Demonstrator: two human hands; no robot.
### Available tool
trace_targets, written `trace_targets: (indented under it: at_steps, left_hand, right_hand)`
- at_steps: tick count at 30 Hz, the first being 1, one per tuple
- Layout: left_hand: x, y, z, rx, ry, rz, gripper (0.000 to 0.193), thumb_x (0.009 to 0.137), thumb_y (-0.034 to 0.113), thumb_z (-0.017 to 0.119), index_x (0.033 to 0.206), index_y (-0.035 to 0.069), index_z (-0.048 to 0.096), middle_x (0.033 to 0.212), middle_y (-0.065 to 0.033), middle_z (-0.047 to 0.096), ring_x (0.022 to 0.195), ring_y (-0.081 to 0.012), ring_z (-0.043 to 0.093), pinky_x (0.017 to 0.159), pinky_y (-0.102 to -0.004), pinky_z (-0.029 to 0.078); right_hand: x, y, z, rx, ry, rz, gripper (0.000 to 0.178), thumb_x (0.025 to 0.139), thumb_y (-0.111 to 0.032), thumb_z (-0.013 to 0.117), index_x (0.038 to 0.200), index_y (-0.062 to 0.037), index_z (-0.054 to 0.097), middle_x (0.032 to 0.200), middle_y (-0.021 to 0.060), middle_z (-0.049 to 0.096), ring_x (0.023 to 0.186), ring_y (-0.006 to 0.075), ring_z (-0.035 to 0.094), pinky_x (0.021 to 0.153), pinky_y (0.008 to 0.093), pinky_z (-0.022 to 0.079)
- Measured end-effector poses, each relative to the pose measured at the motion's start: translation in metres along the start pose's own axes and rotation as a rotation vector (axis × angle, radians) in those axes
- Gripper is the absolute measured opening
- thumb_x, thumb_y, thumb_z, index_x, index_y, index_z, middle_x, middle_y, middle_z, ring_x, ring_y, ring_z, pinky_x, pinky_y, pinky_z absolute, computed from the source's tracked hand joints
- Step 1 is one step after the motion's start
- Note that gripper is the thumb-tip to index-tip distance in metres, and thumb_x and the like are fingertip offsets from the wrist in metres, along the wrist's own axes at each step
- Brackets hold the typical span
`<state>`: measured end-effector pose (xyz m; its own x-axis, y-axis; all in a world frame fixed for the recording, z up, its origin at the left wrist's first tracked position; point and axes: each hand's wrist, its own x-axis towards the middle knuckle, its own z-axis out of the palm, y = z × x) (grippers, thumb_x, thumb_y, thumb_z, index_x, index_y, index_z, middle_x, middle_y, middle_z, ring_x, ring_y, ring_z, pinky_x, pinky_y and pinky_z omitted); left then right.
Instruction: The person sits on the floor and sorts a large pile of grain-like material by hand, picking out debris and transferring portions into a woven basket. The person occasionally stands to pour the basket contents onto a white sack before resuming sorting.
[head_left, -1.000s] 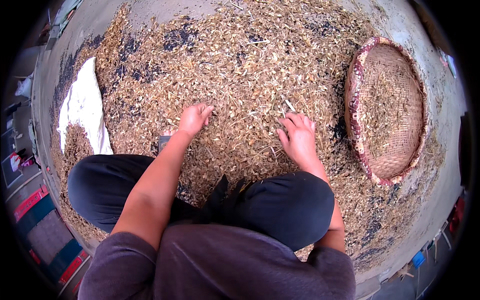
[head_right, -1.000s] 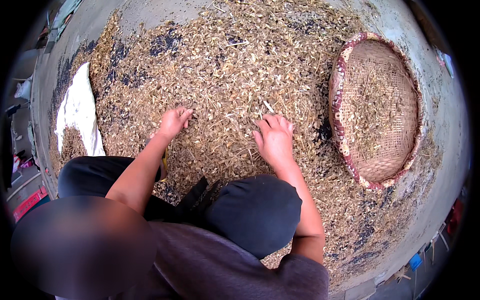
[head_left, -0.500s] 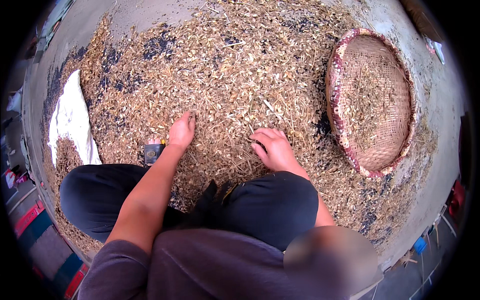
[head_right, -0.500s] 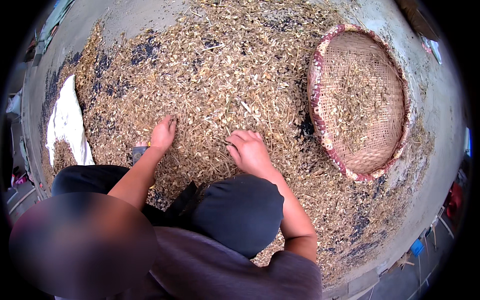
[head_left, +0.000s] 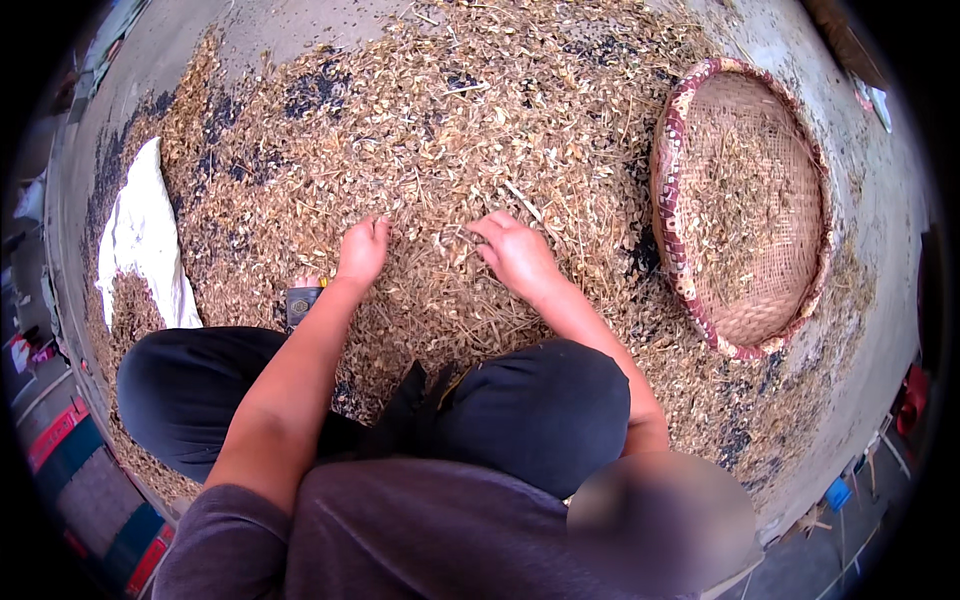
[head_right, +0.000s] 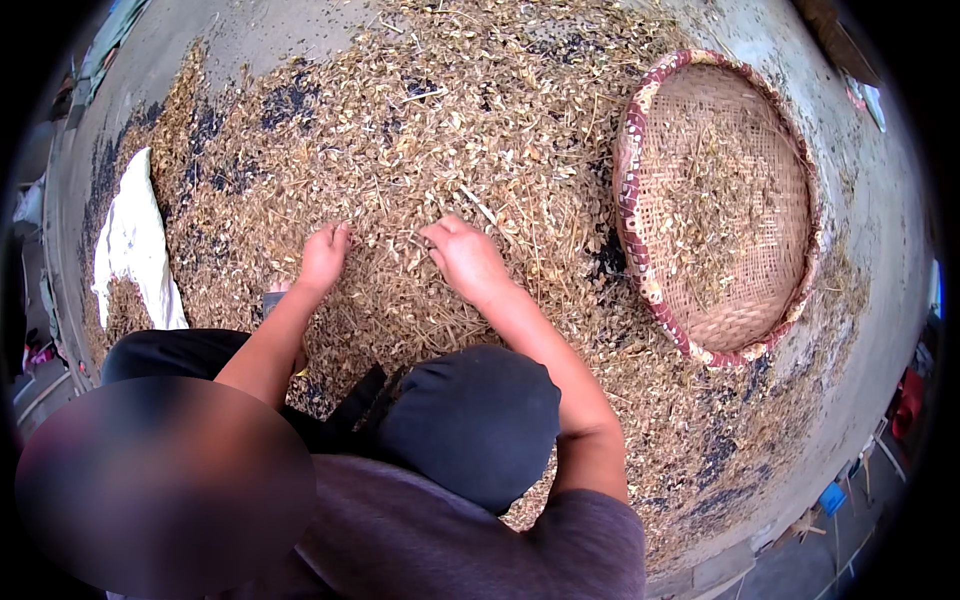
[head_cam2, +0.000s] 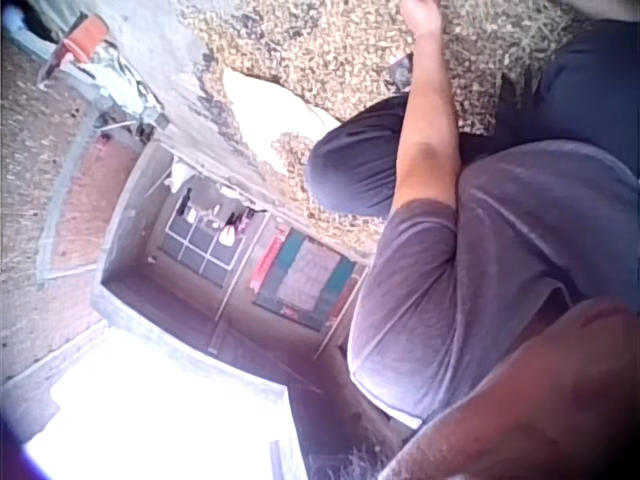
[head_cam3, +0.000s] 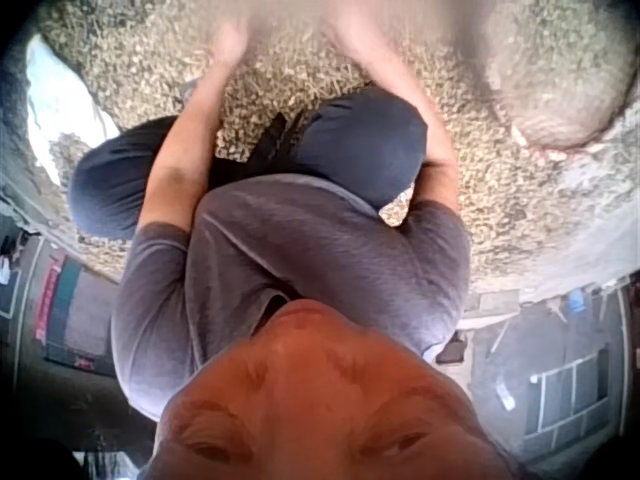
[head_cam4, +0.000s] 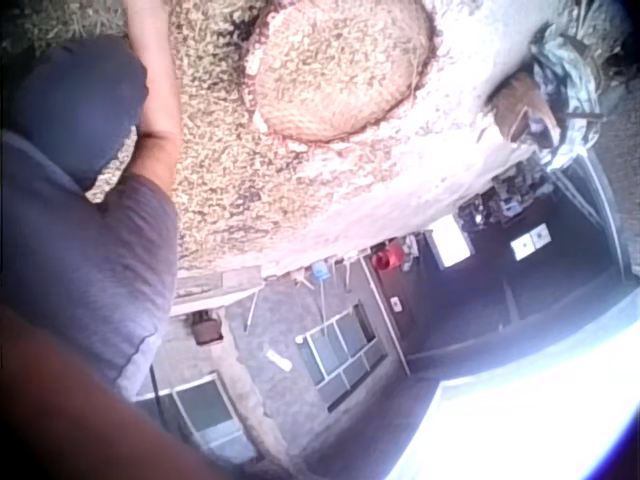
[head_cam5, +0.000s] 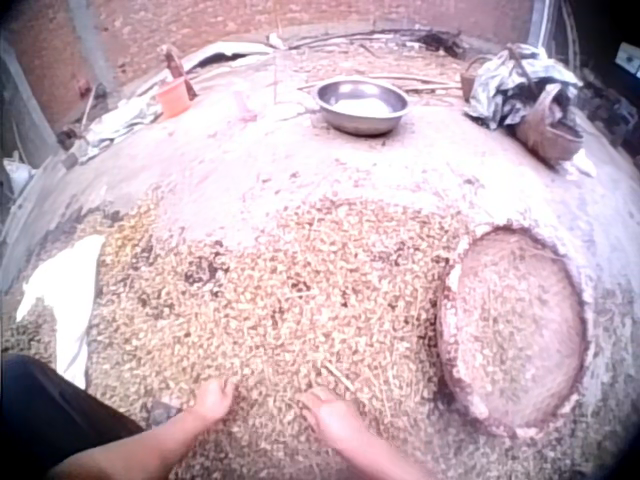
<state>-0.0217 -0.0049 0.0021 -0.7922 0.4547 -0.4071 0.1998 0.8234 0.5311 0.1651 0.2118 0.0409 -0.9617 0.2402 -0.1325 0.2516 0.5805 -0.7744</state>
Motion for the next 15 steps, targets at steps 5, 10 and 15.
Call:
trace_targets:
  at_steps: [5, 10, 15]
  left_hand:
    - [0.002, -0.02, 0.005, 0.055, 0.047, 0.08, 0.029, 0.097, 0.023, 0.048, 0.106, -0.004, 0.058, 0.082, -0.0251, 0.068, 0.081, -0.0445, 0.065, 0.079, -0.0511, 0.05]
    - [-0.007, -0.002, 0.002, 0.119, -0.121, 0.029, 0.025, 0.097, 0.023, 0.052, 0.099, -0.002, 0.059, 0.08, -0.0239, 0.067, 0.078, -0.0428, 0.065, 0.076, -0.0489, 0.051]
    - [-0.015, 0.018, -0.009, 0.035, -0.162, 0.001, 0.034, 0.097, 0.035, 0.055, 0.087, 0.004, 0.067, 0.075, -0.017, 0.068, 0.07, -0.0328, 0.066, 0.07, -0.0427, 0.051]
  right_hand:
    - [-0.028, -0.009, -0.002, 0.125, -0.093, -0.114, 0.025, 0.087, -0.012, 0.065, 0.112, -0.0124, 0.068, 0.1, 0.0108, 0.068, 0.086, 0.03, 0.068, 0.076, 0.041, 0.057]
    - [-0.007, -0.001, -0.028, -0.033, 0.147, 0.012, 0.022, 0.09, -0.013, 0.065, 0.111, -0.0085, 0.068, 0.102, 0.0115, 0.069, 0.087, 0.0304, 0.069, 0.078, 0.0385, 0.058]
    - [0.06, 0.009, -0.036, -0.212, 0.345, -0.169, 0.03, 0.09, -0.013, 0.065, 0.12, -0.0075, 0.067, 0.119, 0.0095, 0.066, 0.113, 0.0258, 0.061, 0.1, 0.0393, 0.051]
